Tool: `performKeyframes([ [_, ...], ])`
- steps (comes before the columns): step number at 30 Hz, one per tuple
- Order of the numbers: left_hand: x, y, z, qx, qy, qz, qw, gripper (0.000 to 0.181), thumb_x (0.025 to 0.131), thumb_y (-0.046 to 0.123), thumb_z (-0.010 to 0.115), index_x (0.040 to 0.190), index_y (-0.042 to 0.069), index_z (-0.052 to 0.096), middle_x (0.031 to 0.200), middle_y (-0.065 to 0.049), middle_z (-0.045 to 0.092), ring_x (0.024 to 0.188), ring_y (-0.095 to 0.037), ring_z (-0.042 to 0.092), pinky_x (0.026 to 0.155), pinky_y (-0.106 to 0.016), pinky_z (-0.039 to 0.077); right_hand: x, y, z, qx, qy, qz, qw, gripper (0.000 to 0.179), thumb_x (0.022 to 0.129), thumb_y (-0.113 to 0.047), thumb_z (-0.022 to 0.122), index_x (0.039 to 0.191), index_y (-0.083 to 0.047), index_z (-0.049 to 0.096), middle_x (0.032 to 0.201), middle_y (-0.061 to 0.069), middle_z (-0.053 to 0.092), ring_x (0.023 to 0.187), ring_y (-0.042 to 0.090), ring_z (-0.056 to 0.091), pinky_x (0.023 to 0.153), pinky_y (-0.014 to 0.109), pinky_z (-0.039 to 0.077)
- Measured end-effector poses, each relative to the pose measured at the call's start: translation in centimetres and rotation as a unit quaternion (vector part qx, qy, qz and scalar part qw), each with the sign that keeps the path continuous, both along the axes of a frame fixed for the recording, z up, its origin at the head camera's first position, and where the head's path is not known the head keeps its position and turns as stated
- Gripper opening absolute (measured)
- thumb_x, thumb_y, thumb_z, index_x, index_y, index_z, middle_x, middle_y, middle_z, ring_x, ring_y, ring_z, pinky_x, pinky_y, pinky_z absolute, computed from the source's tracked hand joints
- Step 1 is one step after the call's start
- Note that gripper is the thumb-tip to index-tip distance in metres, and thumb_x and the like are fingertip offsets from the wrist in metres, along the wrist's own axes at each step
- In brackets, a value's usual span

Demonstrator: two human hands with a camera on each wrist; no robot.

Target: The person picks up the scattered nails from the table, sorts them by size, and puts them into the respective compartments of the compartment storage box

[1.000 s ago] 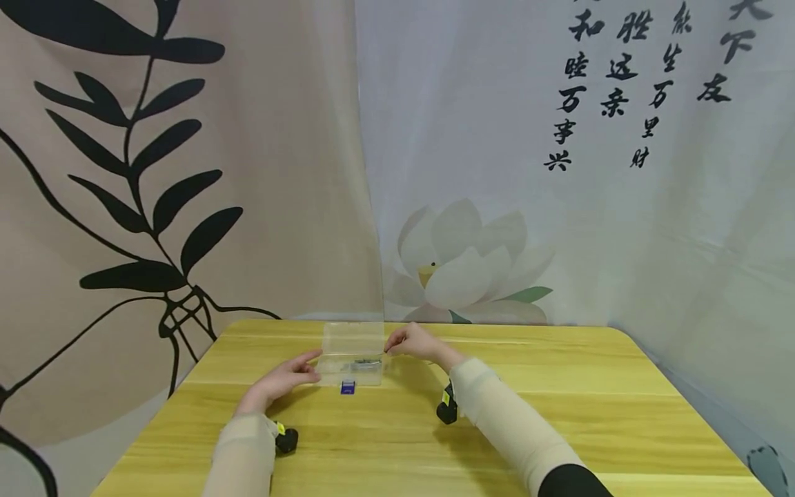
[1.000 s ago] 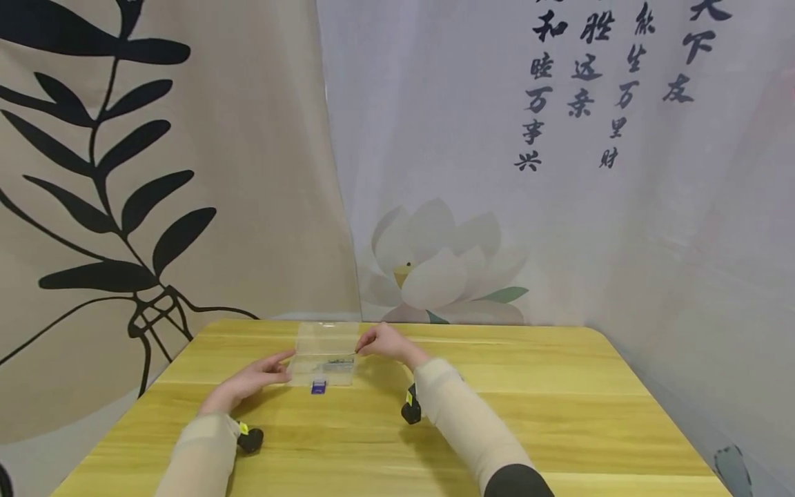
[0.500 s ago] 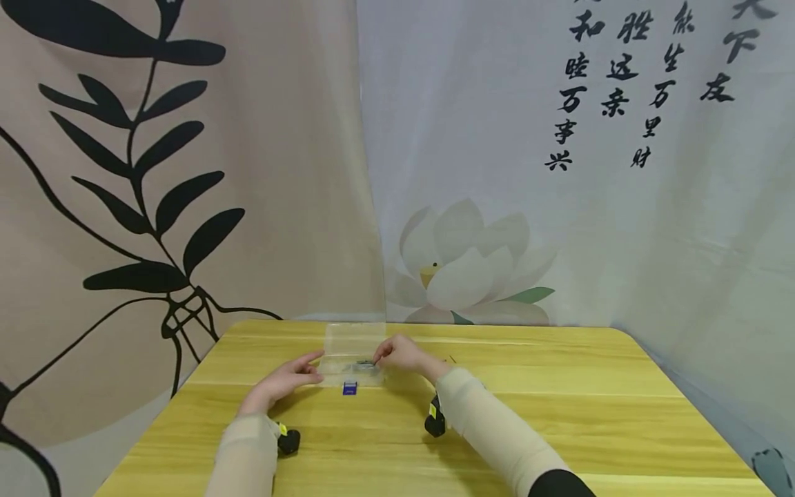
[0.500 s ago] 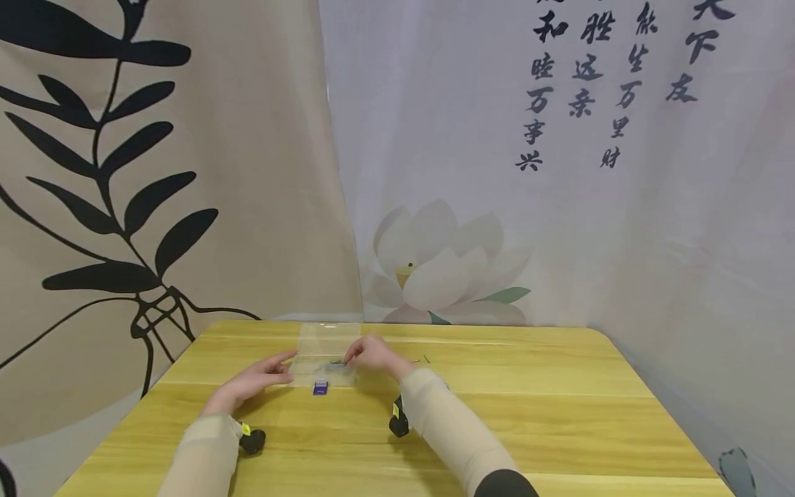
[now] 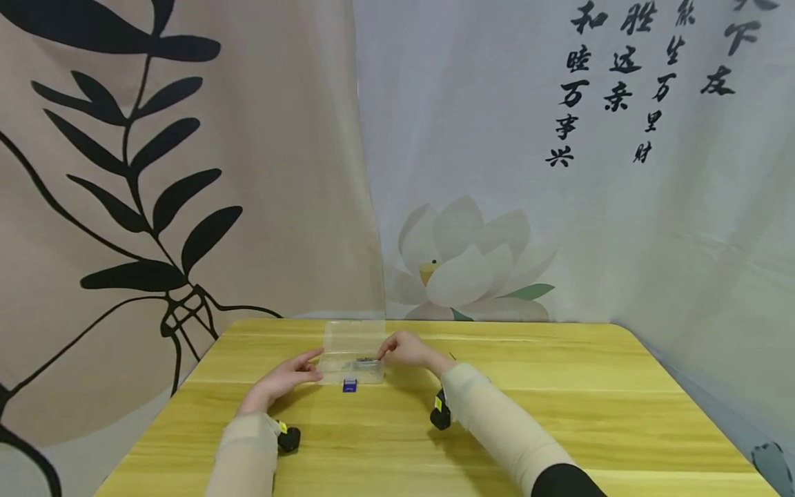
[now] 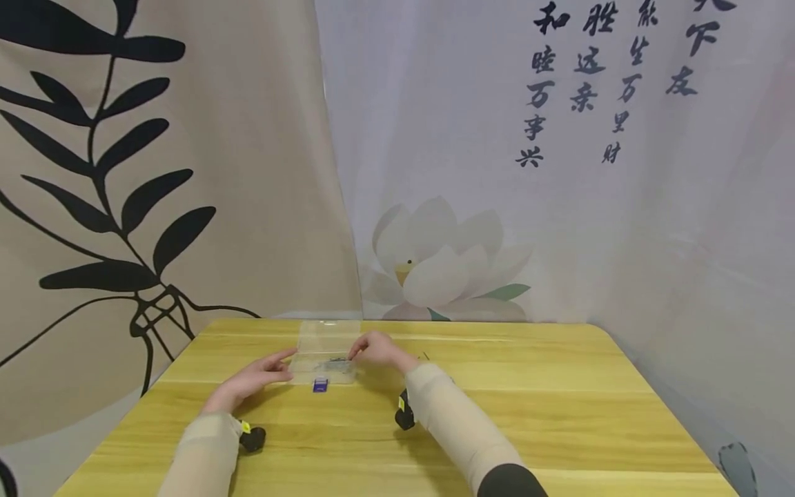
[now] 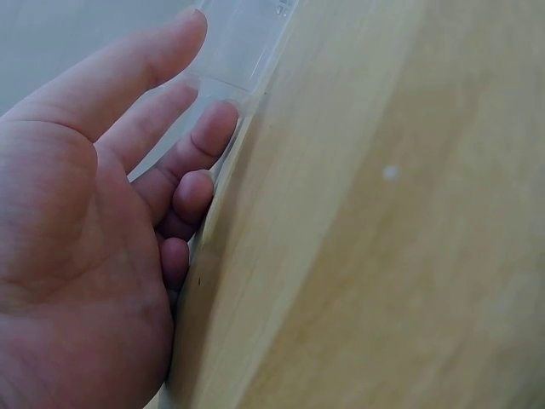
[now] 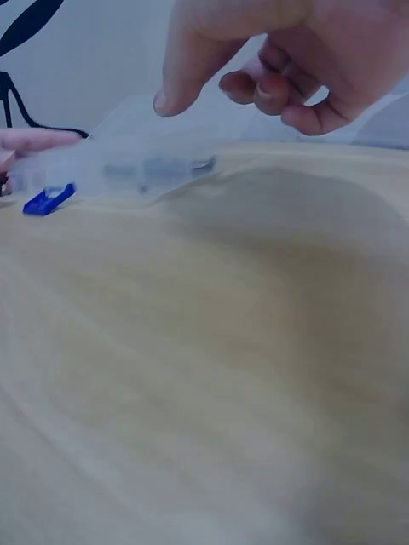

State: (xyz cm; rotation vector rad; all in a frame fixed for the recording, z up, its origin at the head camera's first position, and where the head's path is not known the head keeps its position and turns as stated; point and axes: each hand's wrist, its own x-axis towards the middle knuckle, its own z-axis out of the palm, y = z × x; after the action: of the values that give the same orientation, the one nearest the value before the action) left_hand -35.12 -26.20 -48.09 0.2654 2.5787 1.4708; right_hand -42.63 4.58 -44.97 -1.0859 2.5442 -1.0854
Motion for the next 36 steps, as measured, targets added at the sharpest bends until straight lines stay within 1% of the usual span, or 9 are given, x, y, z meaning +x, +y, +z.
performKeyframes([
  [5,0.1,0.2,0.1,-0.006,0.002,0.004,1.0,0.067,0.093,0.025,0.067,0.15,0.007,0.036,0.107,-0.008,0.054,0.102,-0.023,0.048,0.096,-0.048,0.034,-0.8,2.2,0.6,-0.007,0.004,-0.01,0.9999,0.013,0.09,-0.008,0.066,0.096,-0.006,0.076,0.105,0.002,0.069,0.093,0.014,0.055,0.084,0.036,0.045],
  [9,0.1,0.2,0.1,-0.006,0.005,-0.001,1.0,0.068,0.093,0.025,0.067,0.15,0.006,0.036,0.108,-0.008,0.054,0.104,-0.024,0.048,0.097,-0.05,0.033,-1.2,4.5,0.8,-0.023,-0.002,-0.03,0.9993,0.014,0.089,-0.007,0.066,0.099,-0.001,0.075,0.103,0.005,0.07,0.095,0.017,0.059,0.084,0.039,0.047],
  [12,0.1,0.0,0.1,-0.009,0.005,-0.004,0.9999,0.068,0.093,0.026,0.066,0.15,0.007,0.035,0.109,-0.008,0.053,0.105,-0.024,0.048,0.097,-0.051,0.033,-1.3,6.3,0.9,-0.044,-0.017,-0.046,0.9978,0.016,0.09,-0.007,0.066,0.1,0.002,0.074,0.103,0.01,0.07,0.096,0.022,0.062,0.084,0.042,0.049],
  [15,0.0,-0.1,0.1,-0.01,0.001,-0.002,1.0,0.068,0.093,0.027,0.067,0.15,0.008,0.035,0.109,-0.008,0.054,0.105,-0.024,0.049,0.098,-0.052,0.033,-1.4,8.1,0.8,-0.055,-0.031,-0.07,0.9955,0.017,0.091,-0.008,0.065,0.102,0.003,0.072,0.106,0.012,0.069,0.097,0.025,0.064,0.084,0.043,0.05],
  [16,-0.1,-0.2,0.1,-0.01,0.0,0.001,0.9999,0.068,0.093,0.027,0.067,0.15,0.008,0.035,0.109,-0.008,0.054,0.106,-0.024,0.049,0.098,-0.052,0.033,-1.5,8.6,0.7,-0.055,-0.036,-0.08,0.9946,0.017,0.092,-0.008,0.065,0.103,0.004,0.072,0.107,0.012,0.069,0.098,0.026,0.063,0.086,0.044,0.049],
  [18,-0.1,-0.1,0.2,-0.008,-0.002,0.001,1.0,0.068,0.093,0.027,0.067,0.15,0.008,0.035,0.109,-0.008,0.054,0.106,-0.025,0.049,0.099,-0.053,0.032,-1.7,9.7,0.4,-0.046,-0.037,-0.104,0.9928,0.017,0.092,-0.007,0.065,0.102,0.003,0.073,0.106,0.01,0.069,0.097,0.024,0.063,0.085,0.043,0.049],
  [24,0.1,0.1,0.4,-0.005,-0.003,-0.003,1.0,0.069,0.093,0.028,0.067,0.151,0.008,0.034,0.109,-0.008,0.054,0.106,-0.024,0.049,0.1,-0.054,0.032,-2.2,12.1,-0.5,-0.046,-0.054,-0.183,0.9805,0.015,0.089,-0.009,0.068,0.099,0.0,0.075,0.104,0.006,0.07,0.098,0.023,0.061,0.086,0.043,0.047],
  [29,0.1,0.2,0.5,-0.008,-0.001,-0.002,1.0,0.069,0.094,0.028,0.066,0.151,0.008,0.033,0.108,-0.008,0.054,0.105,-0.024,0.049,0.1,-0.055,0.032,-2.0,13.1,-1.3,-0.048,-0.054,-0.215,0.9739,0.015,0.088,-0.01,0.07,0.098,-0.001,0.076,0.105,0.009,0.07,0.102,0.026,0.06,0.09,0.044,0.046],
  [36,0.6,0.3,0.4,-0.014,-0.004,0.002,0.9999,0.069,0.095,0.029,0.064,0.152,0.01,0.032,0.11,-0.009,0.054,0.107,-0.024,0.05,0.1,-0.056,0.031,-1.5,13.4,-2.6,-0.052,-0.033,-0.269,0.961,0.011,0.08,-0.012,0.079,0.087,-0.004,0.078,0.092,0.007,0.073,0.097,0.027,0.063,0.091,0.045,0.046],
])
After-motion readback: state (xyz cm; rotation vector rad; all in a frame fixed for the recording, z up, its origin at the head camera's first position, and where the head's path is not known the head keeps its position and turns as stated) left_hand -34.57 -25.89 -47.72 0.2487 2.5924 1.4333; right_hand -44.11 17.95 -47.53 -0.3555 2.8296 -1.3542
